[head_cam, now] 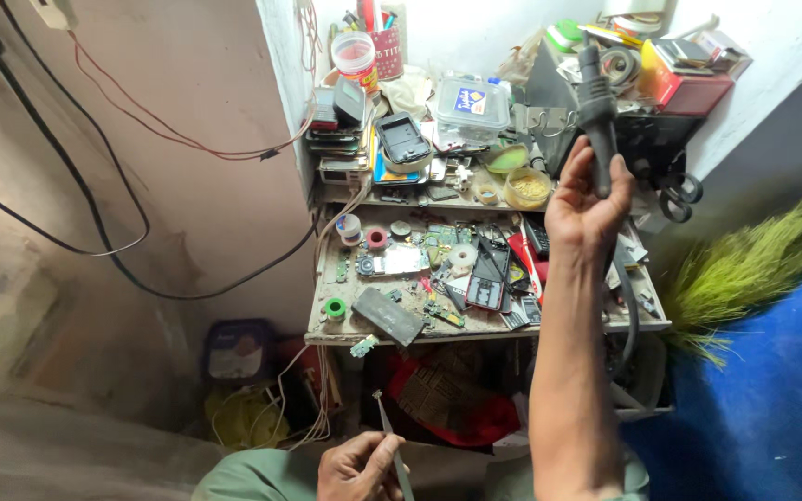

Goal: The person sits on the floor and uses a hot air gun to heat a small green circuit board. They then use a toothbrush to scrub the board and tweezers to pick at components. The person handles the circuit board and tools on a cluttered workbench.

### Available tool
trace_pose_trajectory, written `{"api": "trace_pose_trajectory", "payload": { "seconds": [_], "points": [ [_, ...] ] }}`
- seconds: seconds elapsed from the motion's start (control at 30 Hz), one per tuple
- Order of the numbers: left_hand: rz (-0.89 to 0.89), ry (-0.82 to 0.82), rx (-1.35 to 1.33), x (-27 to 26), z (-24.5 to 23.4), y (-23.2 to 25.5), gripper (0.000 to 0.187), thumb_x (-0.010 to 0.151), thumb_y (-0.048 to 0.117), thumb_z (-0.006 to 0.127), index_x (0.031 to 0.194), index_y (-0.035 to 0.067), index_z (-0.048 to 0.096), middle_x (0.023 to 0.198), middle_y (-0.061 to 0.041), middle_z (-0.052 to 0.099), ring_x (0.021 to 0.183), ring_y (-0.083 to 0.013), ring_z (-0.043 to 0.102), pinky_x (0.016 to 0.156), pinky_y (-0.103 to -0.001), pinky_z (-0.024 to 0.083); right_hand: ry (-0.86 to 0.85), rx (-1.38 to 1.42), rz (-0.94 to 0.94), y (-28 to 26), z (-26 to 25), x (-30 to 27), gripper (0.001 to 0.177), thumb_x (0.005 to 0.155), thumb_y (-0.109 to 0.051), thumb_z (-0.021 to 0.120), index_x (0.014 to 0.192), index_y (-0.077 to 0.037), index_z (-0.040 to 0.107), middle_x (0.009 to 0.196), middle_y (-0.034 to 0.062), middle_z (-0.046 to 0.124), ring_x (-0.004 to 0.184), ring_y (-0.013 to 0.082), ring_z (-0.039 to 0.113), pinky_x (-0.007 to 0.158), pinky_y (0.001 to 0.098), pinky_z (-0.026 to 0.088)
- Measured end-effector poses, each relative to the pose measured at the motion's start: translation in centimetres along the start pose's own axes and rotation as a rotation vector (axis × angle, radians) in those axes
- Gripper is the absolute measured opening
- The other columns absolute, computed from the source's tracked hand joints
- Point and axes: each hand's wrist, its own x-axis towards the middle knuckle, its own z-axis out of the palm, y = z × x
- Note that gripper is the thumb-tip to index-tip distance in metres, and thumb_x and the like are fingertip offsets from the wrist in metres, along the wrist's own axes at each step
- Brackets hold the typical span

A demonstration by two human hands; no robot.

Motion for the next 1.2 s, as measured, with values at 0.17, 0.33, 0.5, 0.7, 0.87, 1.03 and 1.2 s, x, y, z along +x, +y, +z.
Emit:
{"api": "trace_pose_trajectory", "payload": {
  "seconds": [0.17,0.33,0.5,0.7,0.87,1.03,1.2],
  "points": [
    [0.038,-0.044,-0.037,-1.6,-0.2,1.5,0.026,0.096,0.019,0.068,0.095,-0.005,0.078,0.069,-0.011,0.075,0.047,-0.0133,0.066,0.040,-0.027,0.049,-0.015,-0.104,0.012,0.4,-3.1,4.5,0.030,0.085,-0.001,0.079,0.108,0.012,0.065,0.107,0.0257,0.071,0.104,0.0396,0.073,0.082,0.0340,0.063],
    [-0.008,-0.098,-0.118,-2.3,-0.2,2.7,0.027,0.098,0.022,0.065,0.101,-0.004,0.075,0.072,-0.010,0.075,0.049,-0.0125,0.066,0.040,-0.025,0.049,0.011,-0.187,-0.022,0.6,-5.4,8.6,0.032,0.083,0.002,0.081,0.109,0.010,0.064,0.109,0.0246,0.070,0.106,0.0386,0.074,0.080,0.0332,0.062],
    [0.016,-0.111,-0.122,-2.6,-0.3,3.1,0.029,0.099,0.022,0.065,0.101,-0.004,0.074,0.072,-0.010,0.075,0.049,-0.0124,0.067,0.041,-0.025,0.050,0.027,-0.199,-0.058,1.1,-7.1,11.9,0.049,0.078,0.000,0.086,0.120,0.004,0.061,0.115,0.0254,0.067,0.105,0.0351,0.075,0.076,0.0292,0.061],
    [0.023,-0.120,-0.122,-3.0,0.0,3.9,0.029,0.099,0.023,0.064,0.101,-0.004,0.074,0.072,-0.011,0.075,0.049,-0.0122,0.066,0.041,-0.024,0.049,0.083,-0.121,0.039,1.8,-7.6,12.4,0.062,0.076,-0.010,0.090,0.126,0.007,0.058,0.117,0.0264,0.066,0.102,0.0318,0.075,0.073,0.0279,0.061],
    [-0.030,-0.117,-0.139,-3.1,0.2,4.7,0.029,0.099,0.023,0.065,0.100,-0.004,0.074,0.071,-0.011,0.074,0.048,-0.0122,0.065,0.041,-0.025,0.049,0.207,-0.026,0.276,2.7,-5.7,7.6,0.057,0.087,-0.022,0.082,0.123,0.014,0.055,0.107,0.0228,0.067,0.092,0.0264,0.073,0.070,0.0244,0.059],
    [-0.027,-0.087,-0.127,-2.4,-0.7,2.6,0.024,0.095,0.019,0.067,0.097,-0.004,0.076,0.069,-0.011,0.075,0.045,-0.0150,0.065,0.040,-0.028,0.049,0.012,-0.428,0.296,0.4,-2.8,3.2,0.032,0.101,-0.012,0.076,0.122,0.005,0.058,0.102,0.0143,0.068,0.086,0.0192,0.073,0.071,0.0205,0.063],
    [0.050,0.021,0.097,0.8,-3.3,-3.1,0.020,0.085,0.015,0.077,0.092,-0.002,0.084,0.064,-0.012,0.080,0.054,-0.0133,0.071,0.053,-0.027,0.055,-0.048,-0.925,-0.291,-8.3,-4.2,6.0,0.032,0.098,0.001,0.066,0.129,0.004,0.055,0.110,0.0168,0.068,0.096,0.0224,0.071,0.091,0.0351,0.067]
  ]
}}
